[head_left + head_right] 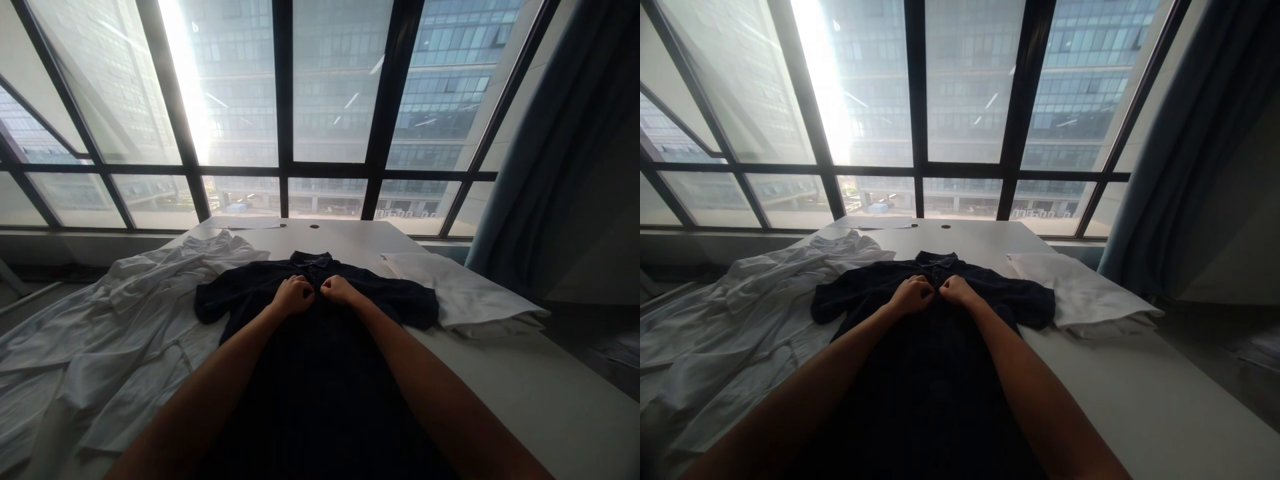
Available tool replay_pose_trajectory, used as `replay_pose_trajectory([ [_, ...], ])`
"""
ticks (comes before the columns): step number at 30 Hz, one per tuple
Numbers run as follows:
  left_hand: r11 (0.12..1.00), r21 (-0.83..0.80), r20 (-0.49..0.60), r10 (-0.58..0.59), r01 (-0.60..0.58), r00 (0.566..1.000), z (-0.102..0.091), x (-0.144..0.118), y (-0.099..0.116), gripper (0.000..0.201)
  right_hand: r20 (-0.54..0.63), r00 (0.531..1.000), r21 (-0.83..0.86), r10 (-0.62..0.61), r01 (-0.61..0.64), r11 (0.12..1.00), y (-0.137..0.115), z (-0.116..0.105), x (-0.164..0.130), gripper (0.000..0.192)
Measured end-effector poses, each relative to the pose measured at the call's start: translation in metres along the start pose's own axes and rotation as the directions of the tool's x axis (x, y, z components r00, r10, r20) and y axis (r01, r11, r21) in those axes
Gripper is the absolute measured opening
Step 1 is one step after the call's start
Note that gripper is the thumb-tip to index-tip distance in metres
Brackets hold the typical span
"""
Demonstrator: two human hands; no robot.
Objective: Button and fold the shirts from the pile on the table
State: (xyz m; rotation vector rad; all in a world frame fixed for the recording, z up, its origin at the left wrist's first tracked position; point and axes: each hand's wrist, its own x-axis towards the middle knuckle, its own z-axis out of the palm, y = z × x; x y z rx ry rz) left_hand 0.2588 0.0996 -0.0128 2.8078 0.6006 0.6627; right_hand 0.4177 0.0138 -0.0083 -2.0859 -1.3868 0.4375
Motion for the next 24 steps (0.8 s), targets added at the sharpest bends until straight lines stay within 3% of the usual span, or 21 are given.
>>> replay_pose_trajectory([
  [3,0.999,-0.013,0.027,-0.048,0.049,0.998,-0.002,0.0,0.007,0.017,-0.015,1.0,-0.058,0.004,-0.005,0.998,-0.004,0.0,-0.001,0.015],
  [5,0.989,-0.03,0.066,-0.143,0.146,0.987,-0.003,0.001,0.012,0.018,-0.009,1.0,-0.067,-0.001,0.001,0.998,-0.005,0.0,-0.001,0.012],
  [8,0.946,-0.05,0.132,-0.31,0.319,0.941,-0.004,0.003,0.018,0.017,0.012,1.0,-0.064,-0.018,0.019,0.998,-0.005,-0.003,-0.001,0.005],
  [11,0.919,-0.044,0.151,-0.381,0.391,0.912,-0.005,0.005,0.02,0.016,0.037,0.999,-0.035,0.034,-0.032,0.999,-0.002,-0.006,0.001,0.009],
  [14,0.886,-0.073,0.169,-0.441,0.458,0.881,-0.007,0.009,0.015,0.014,0.158,0.978,0.15,0.138,-0.162,0.975,0.001,-0.008,0.001,0.017],
  [19,0.723,-0.357,0.4,-0.453,0.591,0.797,-0.001,0.015,0.002,0.023,0.302,0.945,0.493,0.129,-0.271,0.827,-0.001,-0.012,-0.003,0.008],
  [21,0.649,-0.462,0.426,-0.435,0.604,0.793,0.003,0.016,0.0,0.024,0.298,0.947,0.547,0.121,-0.273,0.791,-0.003,-0.014,-0.005,0.008],
  [24,0.587,-0.58,0.384,-0.414,0.564,0.825,0.008,0.014,0.002,0.022,0.271,0.957,0.59,0.1,-0.247,0.768,-0.006,-0.015,-0.008,0.011],
])
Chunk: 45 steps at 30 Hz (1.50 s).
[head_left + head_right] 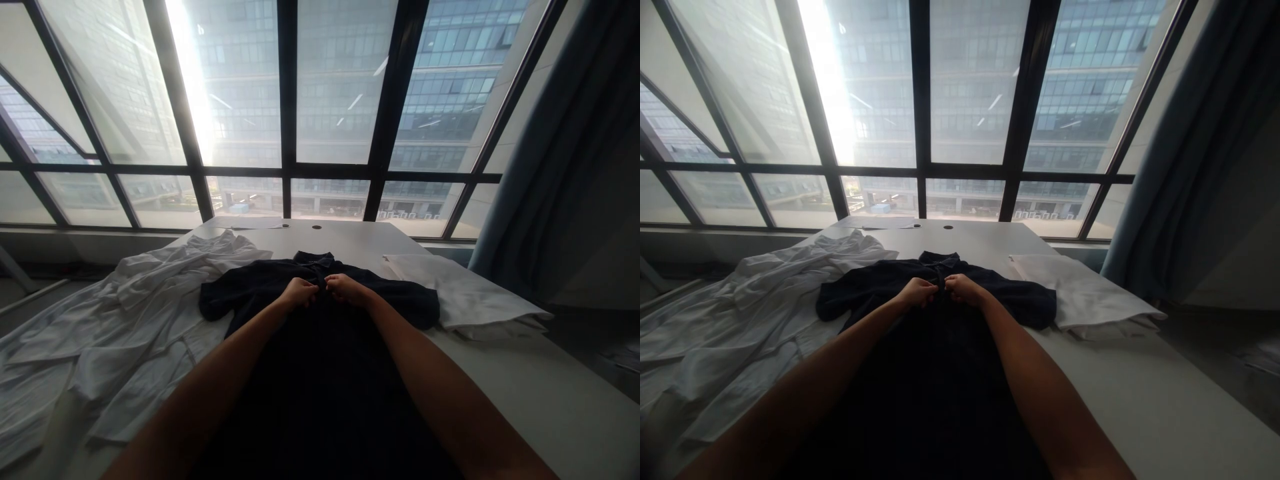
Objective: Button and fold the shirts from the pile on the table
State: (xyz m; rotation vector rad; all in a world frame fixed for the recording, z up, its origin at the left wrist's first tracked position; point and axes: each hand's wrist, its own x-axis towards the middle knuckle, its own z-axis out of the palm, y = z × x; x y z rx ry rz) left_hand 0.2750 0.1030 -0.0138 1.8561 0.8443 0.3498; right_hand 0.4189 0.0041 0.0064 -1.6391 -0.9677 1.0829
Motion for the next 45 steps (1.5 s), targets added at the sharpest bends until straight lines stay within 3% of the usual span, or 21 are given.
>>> replay_pose_trajectory([
  [7,0.993,-0.011,-0.089,0.114,-0.115,0.989,0.008,-0.008,-0.003,0.02,-0.103,0.993,-0.053,-0.063,0.058,0.997,0.006,0.005,0.005,0.011],
  [12,0.992,0.033,-0.107,0.127,-0.124,0.986,0.007,-0.004,-0.008,0.022,-0.125,0.987,-0.137,-0.105,0.088,0.987,0.01,0.007,0.009,0.022],
  [16,0.994,0.011,-0.074,0.111,-0.11,0.991,0.006,-0.004,-0.008,0.025,-0.129,0.988,-0.19,-0.085,0.059,0.98,0.011,0.007,0.009,0.019],
  [22,0.997,-0.039,-0.005,0.062,-0.063,0.998,0.002,-0.009,-0.005,0.029,-0.132,0.991,-0.051,-0.02,0.014,0.999,0.005,0.003,0.0,0.007],
  [28,0.998,-0.019,0.002,0.058,-0.058,0.998,0.001,-0.01,-0.003,0.02,-0.064,0.997,0.036,0.05,-0.047,0.998,-0.002,-0.007,-0.009,0.034],
  [35,0.998,-0.019,-0.001,0.055,-0.055,0.999,0.003,-0.013,0.0,0.024,-0.129,0.978,0.004,-0.165,0.167,0.986,0.002,-0.002,0.0,0.025],
  [45,0.996,-0.068,0.046,0.053,-0.05,0.998,0.001,-0.012,-0.001,0.031,-0.085,0.951,-0.143,-0.297,0.283,0.948,0.019,-0.004,0.015,0.022],
])
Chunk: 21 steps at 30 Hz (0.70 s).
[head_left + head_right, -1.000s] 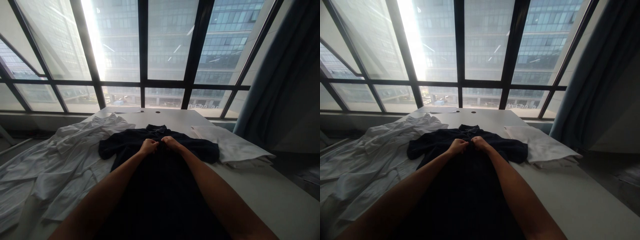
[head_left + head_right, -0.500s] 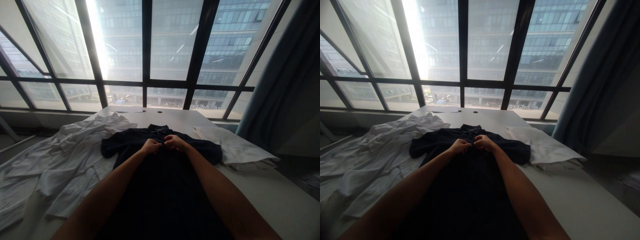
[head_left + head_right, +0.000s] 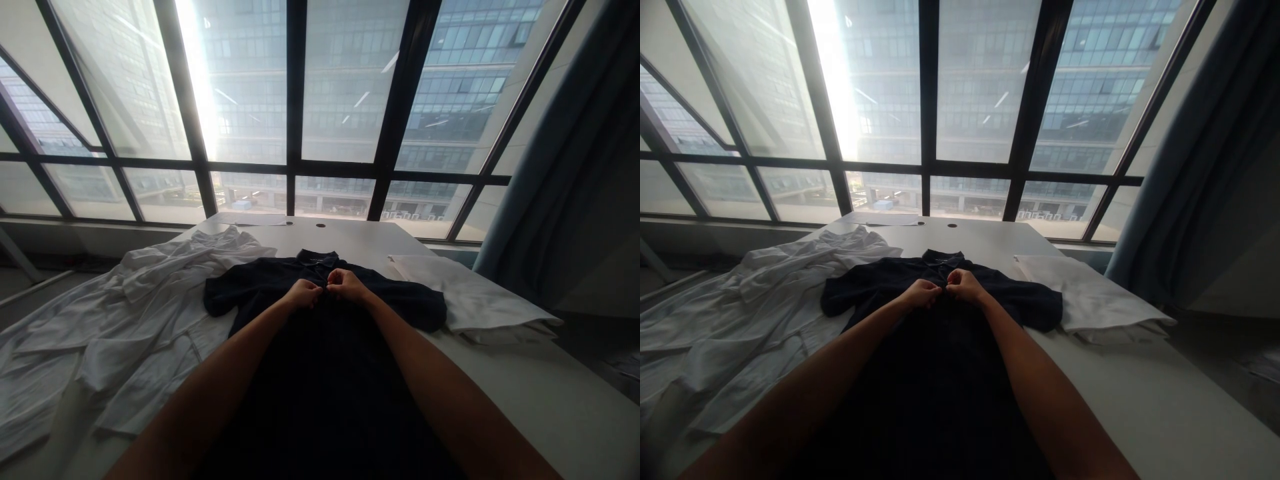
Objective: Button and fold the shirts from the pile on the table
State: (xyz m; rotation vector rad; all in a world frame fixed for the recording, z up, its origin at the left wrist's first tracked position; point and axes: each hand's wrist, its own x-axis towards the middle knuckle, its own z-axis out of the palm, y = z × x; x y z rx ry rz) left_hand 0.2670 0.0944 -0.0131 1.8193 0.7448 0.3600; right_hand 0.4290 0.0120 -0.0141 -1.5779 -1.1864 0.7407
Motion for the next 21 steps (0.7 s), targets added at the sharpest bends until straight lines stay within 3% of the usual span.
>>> replay_pose_trajectory([
  [11,1.0,-0.005,-0.017,-0.007,0.007,1.0,0.0018,0.0002,0.0009,0.036,-0.042,0.998,0.068,-0.041,0.044,0.997,-0.0015,0.0054,-0.0022,0.024],
  [21,0.999,0.018,-0.076,-0.03,0.031,0.997,0.0059,0.0029,-0.0004,0.034,-0.022,0.999,0.21,0.048,-0.042,0.977,0.0021,0.0026,-0.005,0.021],
])
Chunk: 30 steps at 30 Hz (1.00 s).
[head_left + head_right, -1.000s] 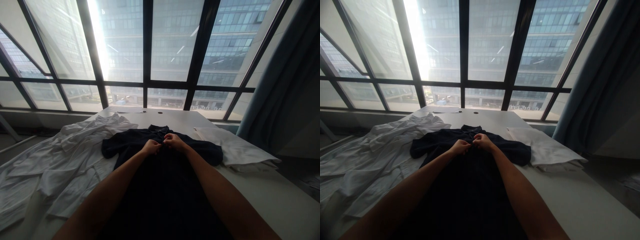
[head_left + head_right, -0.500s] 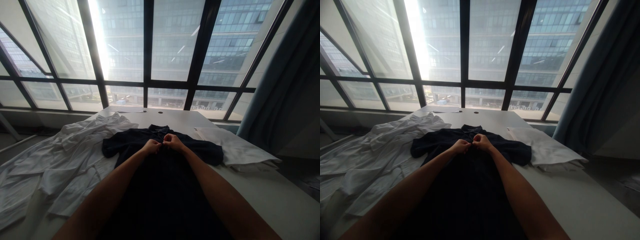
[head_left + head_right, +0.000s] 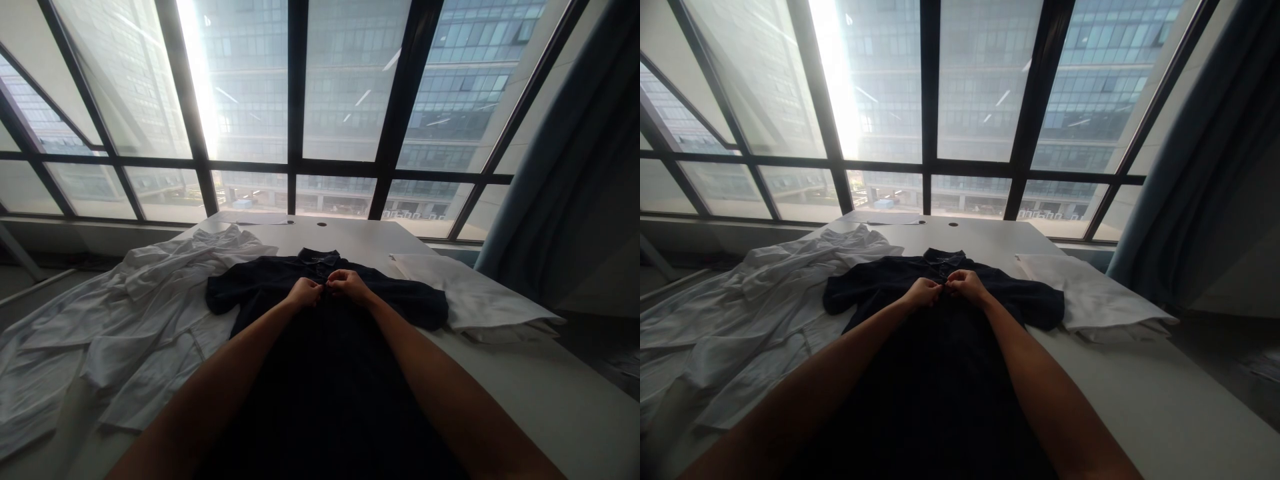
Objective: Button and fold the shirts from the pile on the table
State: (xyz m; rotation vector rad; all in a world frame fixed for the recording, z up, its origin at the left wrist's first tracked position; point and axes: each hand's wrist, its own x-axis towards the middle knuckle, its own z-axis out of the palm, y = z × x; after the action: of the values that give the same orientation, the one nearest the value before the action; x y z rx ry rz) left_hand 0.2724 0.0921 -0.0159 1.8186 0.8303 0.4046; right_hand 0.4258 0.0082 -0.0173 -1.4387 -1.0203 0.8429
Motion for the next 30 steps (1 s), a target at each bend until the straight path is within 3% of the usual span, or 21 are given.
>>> replay_pose_trajectory([
  [5,1.0,0.005,-0.001,0.008,-0.008,1.0,0.002,0.002,-0.002,0.032,0.013,1.0,0.014,-0.005,0.005,1.0,0.006,0.003,0.002,0.026],
  [10,1.0,0.006,0.022,-0.002,0.002,1.0,0.003,0.006,-0.006,0.029,-0.016,0.996,-0.119,-0.082,0.079,0.99,0.009,0.009,0.003,0.023],
  [16,0.997,0.055,0.024,0.047,-0.048,0.999,0.002,0.005,-0.007,0.04,0.003,0.978,-0.326,-0.206,0.196,0.925,0.01,0.011,0.004,0.018],
  [25,0.992,-0.034,-0.01,-0.119,0.118,0.993,0.0,-0.001,0.012,0.026,0.044,0.923,-0.542,-0.382,0.343,0.767,0.001,0.015,-0.005,0.01],
  [30,0.997,0.011,-0.075,-0.071,0.072,0.995,0.004,0.006,0.002,0.031,0.06,0.951,-0.419,-0.302,0.299,0.858,0.005,0.007,0.0,0.018],
])
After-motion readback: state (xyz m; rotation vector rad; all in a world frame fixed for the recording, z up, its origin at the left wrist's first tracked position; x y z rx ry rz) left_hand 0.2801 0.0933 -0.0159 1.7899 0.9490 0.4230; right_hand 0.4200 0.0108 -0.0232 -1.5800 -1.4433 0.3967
